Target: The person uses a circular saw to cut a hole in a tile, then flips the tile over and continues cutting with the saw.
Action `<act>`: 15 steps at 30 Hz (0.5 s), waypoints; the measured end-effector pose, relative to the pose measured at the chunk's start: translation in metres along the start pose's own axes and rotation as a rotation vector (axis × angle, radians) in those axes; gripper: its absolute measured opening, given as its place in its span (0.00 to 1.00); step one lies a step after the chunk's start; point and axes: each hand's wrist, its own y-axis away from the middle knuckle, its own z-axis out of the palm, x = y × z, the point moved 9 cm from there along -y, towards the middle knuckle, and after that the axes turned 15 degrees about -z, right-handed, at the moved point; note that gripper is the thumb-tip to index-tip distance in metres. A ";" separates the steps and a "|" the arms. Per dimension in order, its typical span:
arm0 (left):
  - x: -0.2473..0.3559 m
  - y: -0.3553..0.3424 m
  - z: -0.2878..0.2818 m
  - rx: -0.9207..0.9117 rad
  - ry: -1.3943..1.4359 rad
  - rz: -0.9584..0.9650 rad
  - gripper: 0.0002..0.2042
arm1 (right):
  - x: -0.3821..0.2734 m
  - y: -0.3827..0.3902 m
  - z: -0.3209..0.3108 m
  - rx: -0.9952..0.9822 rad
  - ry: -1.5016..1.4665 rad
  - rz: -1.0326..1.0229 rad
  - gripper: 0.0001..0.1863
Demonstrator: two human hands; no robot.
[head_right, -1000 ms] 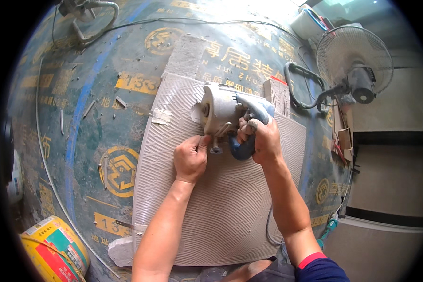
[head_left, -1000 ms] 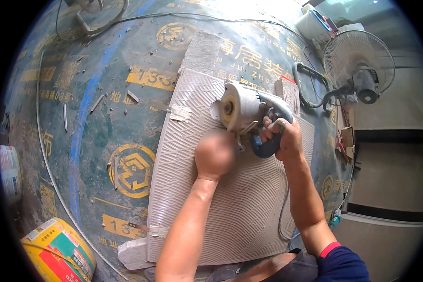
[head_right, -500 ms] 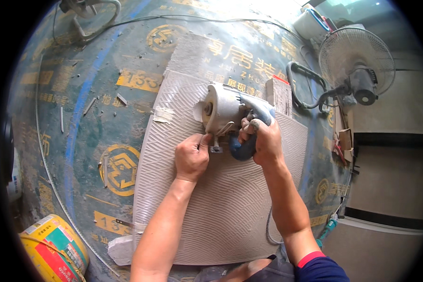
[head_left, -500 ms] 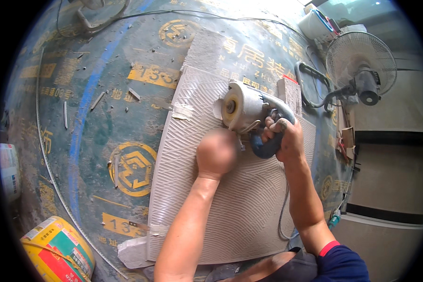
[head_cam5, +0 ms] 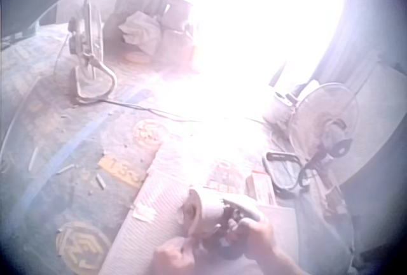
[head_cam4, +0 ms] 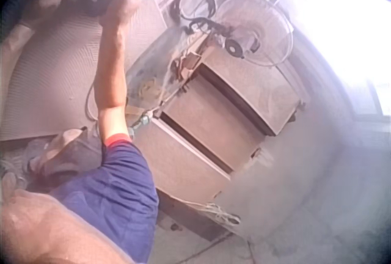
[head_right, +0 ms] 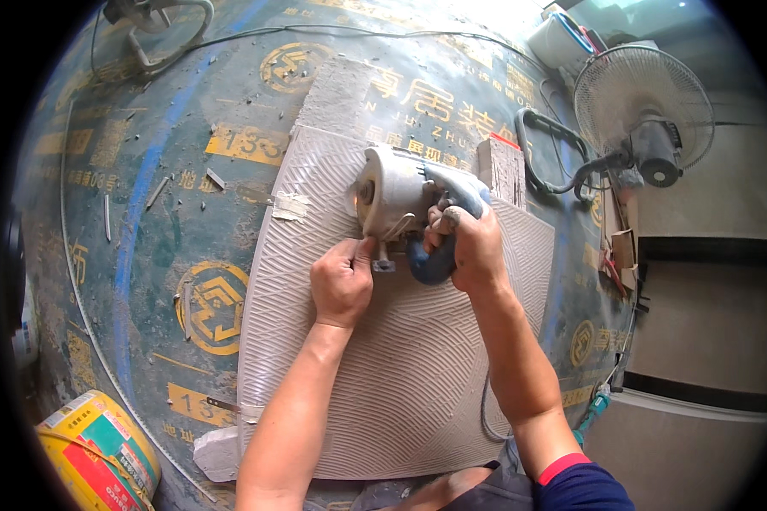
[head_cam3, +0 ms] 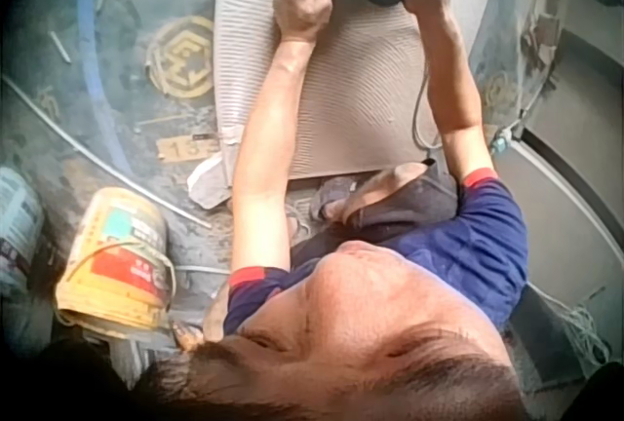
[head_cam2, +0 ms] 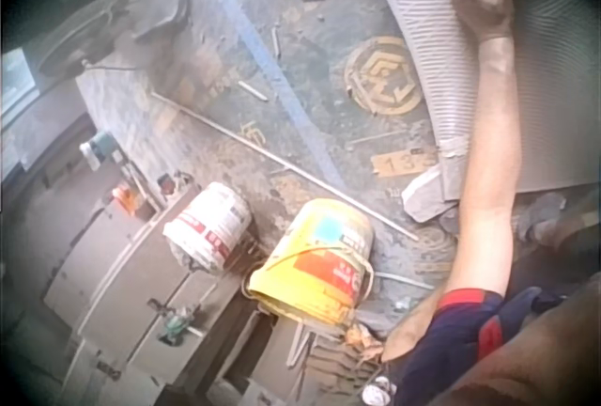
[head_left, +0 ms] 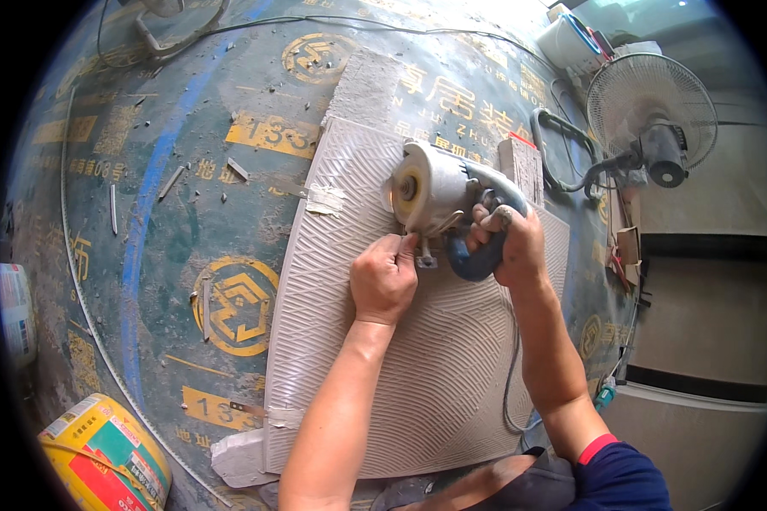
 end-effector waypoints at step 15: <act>-0.004 0.001 -0.003 0.031 0.060 -0.006 0.14 | -0.002 -0.002 0.005 -0.056 -0.043 -0.011 0.12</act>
